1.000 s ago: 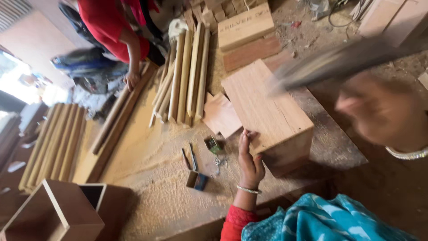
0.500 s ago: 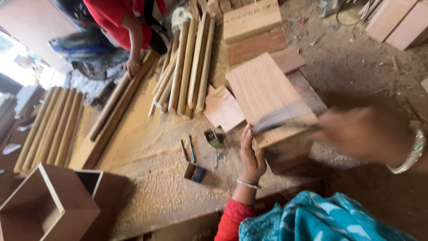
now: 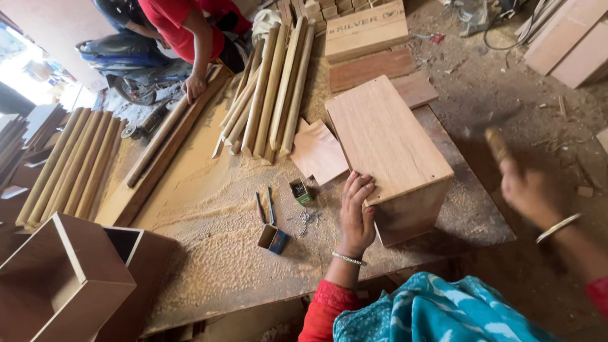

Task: The person assembles a wooden box by hammering nails into the joints of the wooden frame. They then pick up a flat wooden board and nail it to the box structure.

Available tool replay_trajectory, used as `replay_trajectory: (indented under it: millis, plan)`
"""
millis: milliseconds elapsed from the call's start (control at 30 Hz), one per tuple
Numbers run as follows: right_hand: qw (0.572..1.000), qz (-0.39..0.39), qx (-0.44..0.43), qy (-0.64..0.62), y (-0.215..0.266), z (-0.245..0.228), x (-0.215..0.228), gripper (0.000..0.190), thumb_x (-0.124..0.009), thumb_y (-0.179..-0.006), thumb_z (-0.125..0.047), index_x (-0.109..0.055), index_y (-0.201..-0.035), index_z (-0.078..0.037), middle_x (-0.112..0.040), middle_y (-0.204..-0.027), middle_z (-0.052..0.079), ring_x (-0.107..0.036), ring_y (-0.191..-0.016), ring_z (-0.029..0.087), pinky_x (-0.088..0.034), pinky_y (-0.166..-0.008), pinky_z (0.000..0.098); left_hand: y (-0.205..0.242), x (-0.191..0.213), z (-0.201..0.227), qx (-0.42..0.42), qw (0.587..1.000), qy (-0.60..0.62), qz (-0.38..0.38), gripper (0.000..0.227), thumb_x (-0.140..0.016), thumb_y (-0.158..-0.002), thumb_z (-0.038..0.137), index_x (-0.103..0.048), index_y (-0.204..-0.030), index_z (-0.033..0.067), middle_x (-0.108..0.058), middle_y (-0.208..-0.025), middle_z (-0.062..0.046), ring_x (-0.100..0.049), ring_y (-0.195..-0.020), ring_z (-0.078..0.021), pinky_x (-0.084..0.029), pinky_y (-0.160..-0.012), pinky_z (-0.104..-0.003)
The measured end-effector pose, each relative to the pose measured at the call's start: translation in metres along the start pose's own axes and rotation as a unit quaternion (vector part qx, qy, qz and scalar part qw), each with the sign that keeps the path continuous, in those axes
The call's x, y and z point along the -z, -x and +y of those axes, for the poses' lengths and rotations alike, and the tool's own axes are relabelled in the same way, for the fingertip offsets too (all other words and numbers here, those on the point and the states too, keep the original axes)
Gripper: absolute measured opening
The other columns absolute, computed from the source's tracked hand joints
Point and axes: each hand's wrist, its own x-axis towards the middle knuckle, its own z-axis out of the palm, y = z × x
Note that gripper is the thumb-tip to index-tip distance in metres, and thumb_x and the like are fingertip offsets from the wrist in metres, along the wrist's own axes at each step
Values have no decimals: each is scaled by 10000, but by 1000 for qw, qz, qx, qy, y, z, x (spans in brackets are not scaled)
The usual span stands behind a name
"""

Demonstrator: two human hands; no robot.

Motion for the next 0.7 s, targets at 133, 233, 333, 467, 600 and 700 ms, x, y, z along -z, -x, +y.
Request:
replay_trajectory:
  millis: [133,233,333,467,600,700]
  plan:
    - [973,-120,-197,-17,3,78,-64,767,-484,-989,-701,-707,-724,-17,-656,-607,125,-633,-556,255,-515,-621,430,-3,11,2,-4,1000,6,-6,380,-476,-1104,339,-577,-1322,45,-591,-1443,-183,-439,-1507,-418,-345,-1265,-531]
    - [966,-153,-207,12,17,107,-93,821,-515,-979,-699,-712,-708,50,-661,-599,174,-660,-563,287,-532,-636,443,-4,19,-2,-8,1000,-3,12,397,-533,-1070,366,-592,-1280,36,-604,-1408,-184,-445,-1478,-409,-331,-1254,-536]
    - [979,-127,-152,-39,32,110,-113,726,-558,-948,-642,-685,-806,58,-687,-695,223,-673,-641,358,-549,-654,519,7,28,-9,14,997,27,66,363,-561,-1072,364,-613,-1236,44,-637,-1376,-163,-466,-1473,-390,-329,-1270,-537]
    - [994,-78,-65,31,39,103,-122,634,-537,-977,-589,-688,-1103,13,-719,-993,308,-709,-916,457,-547,-804,540,28,42,-18,54,987,69,138,296,-558,-1091,325,-648,-1169,54,-669,-1352,-158,-480,-1480,-378,-315,-1298,-538]
    - [973,-108,-128,159,42,100,-121,623,-508,-1031,-589,-645,-1202,-5,-724,-1123,312,-697,-1055,487,-541,-923,561,41,59,-20,166,940,177,241,237,-544,-1097,269,-639,-1110,52,-599,-1459,-174,-438,-1534,-350,-377,-1185,-521]
    - [959,-127,-134,214,48,105,-119,602,-533,-989,-561,-593,-1299,-50,-704,-1212,270,-691,-1079,465,-544,-939,562,47,69,-15,231,897,250,282,293,-509,-1043,270,-534,-1254,68,-490,-1574,-159,-423,-1483,-332,-304,-1232,-492]
